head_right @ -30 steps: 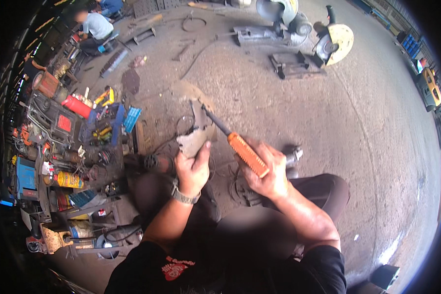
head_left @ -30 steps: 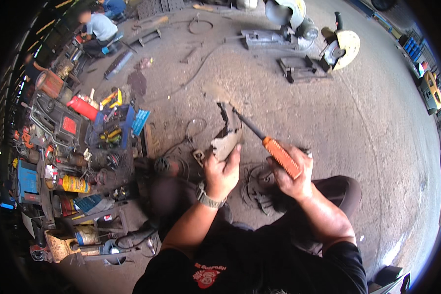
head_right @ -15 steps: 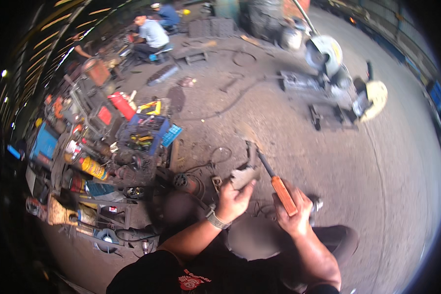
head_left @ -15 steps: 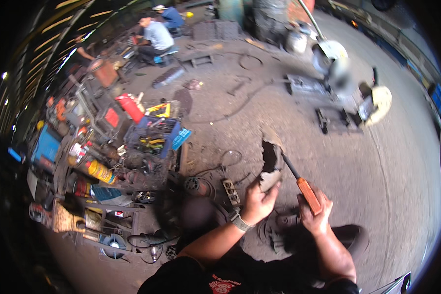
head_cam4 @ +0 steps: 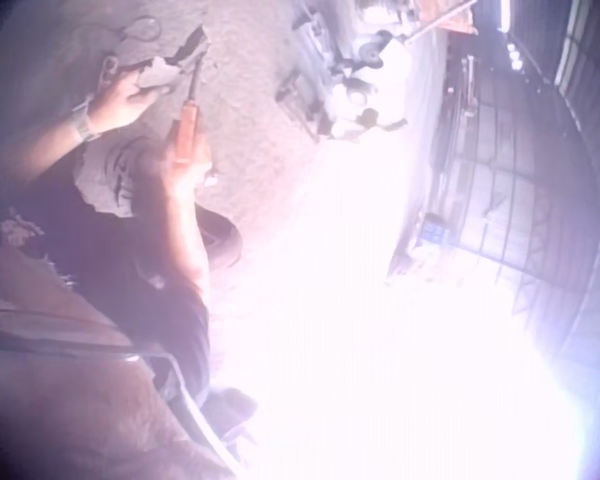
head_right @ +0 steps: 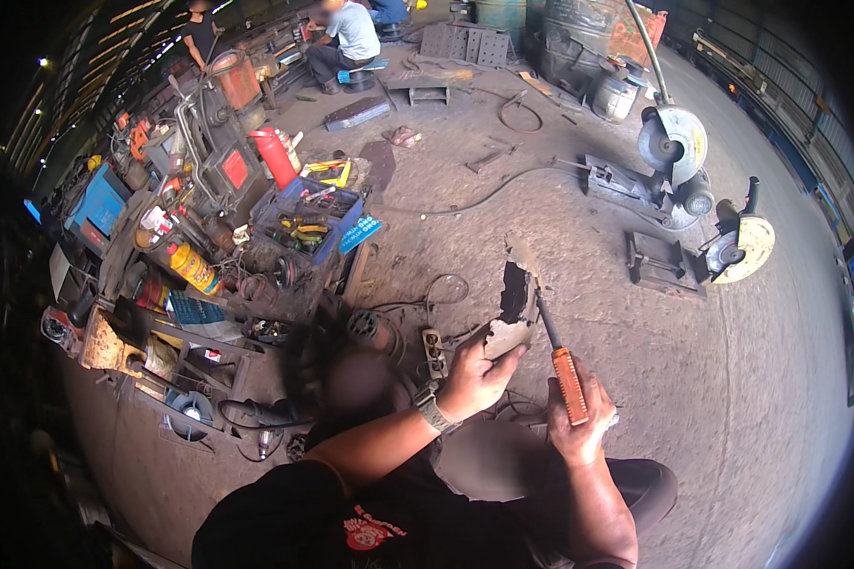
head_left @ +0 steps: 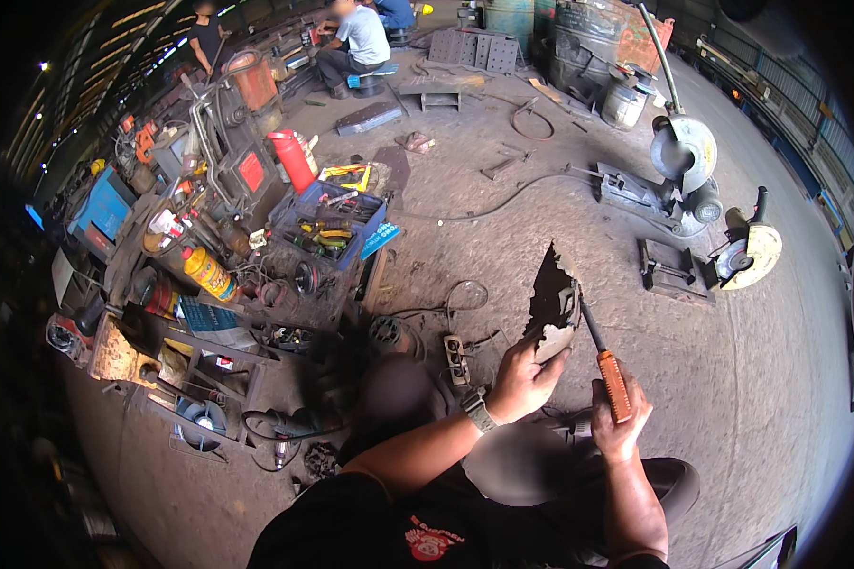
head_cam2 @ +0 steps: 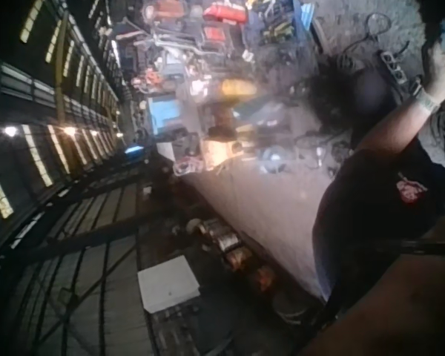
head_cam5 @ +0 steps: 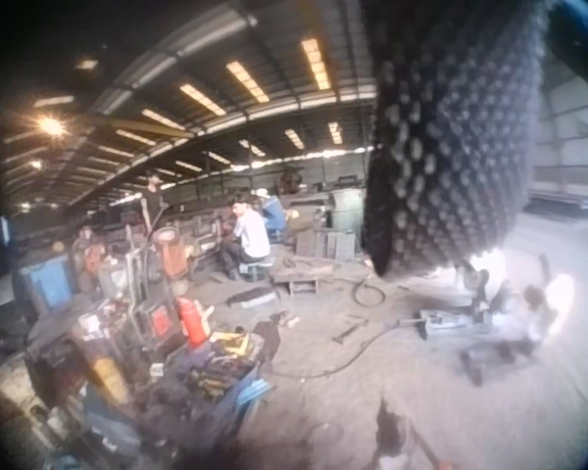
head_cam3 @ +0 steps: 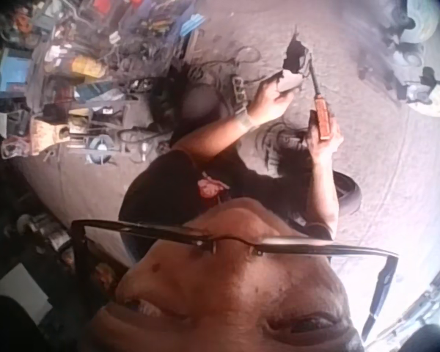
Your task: The person scrapes a curved metal part with a chisel, repeatedly removing material from the surface. The person rotates the part to access different areas and continues scraping throughout the clip.
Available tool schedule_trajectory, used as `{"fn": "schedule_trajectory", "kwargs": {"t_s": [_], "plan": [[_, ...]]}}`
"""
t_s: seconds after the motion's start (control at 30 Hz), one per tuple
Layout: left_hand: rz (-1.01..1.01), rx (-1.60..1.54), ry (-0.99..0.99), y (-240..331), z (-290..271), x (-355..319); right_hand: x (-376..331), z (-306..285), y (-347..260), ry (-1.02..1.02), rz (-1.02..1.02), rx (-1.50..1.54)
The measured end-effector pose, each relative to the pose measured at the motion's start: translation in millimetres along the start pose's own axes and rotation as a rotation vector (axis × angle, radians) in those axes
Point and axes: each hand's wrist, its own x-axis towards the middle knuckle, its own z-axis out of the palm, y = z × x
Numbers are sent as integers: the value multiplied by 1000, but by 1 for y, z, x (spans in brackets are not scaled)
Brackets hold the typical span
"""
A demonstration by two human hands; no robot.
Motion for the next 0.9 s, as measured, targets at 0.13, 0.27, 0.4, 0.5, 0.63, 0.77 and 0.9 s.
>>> {"fn": "schedule_trajectory", "kwargs": {"t_s": [0.13, 0.27, 0.4, 0.5, 0.63, 0.77, 0.9], "plan": [[-7, 1, 5, 2, -3, 0, -2, 3, 1, 3, 28, -3], [-52, -33, 2, 0, -4, 0, -1, 5, 0, -6, 54, 19], [-64, -38, -10, 0, -4, 0, -2, 5, 0, 1, 57, 27], [-42, -2, 13, 2, -3, 0, -1, 3, -2, -5, 35, 29], [-41, 2, 23, -1, -1, 0, -4, 3, 2, 5, 80, 43], [-47, -9, 26, 0, 0, 0, -7, 1, 5, 10, 77, 13], [-63, -15, 26, 1, -2, 0, -10, 1, 8, 8, 90, 32]]}}
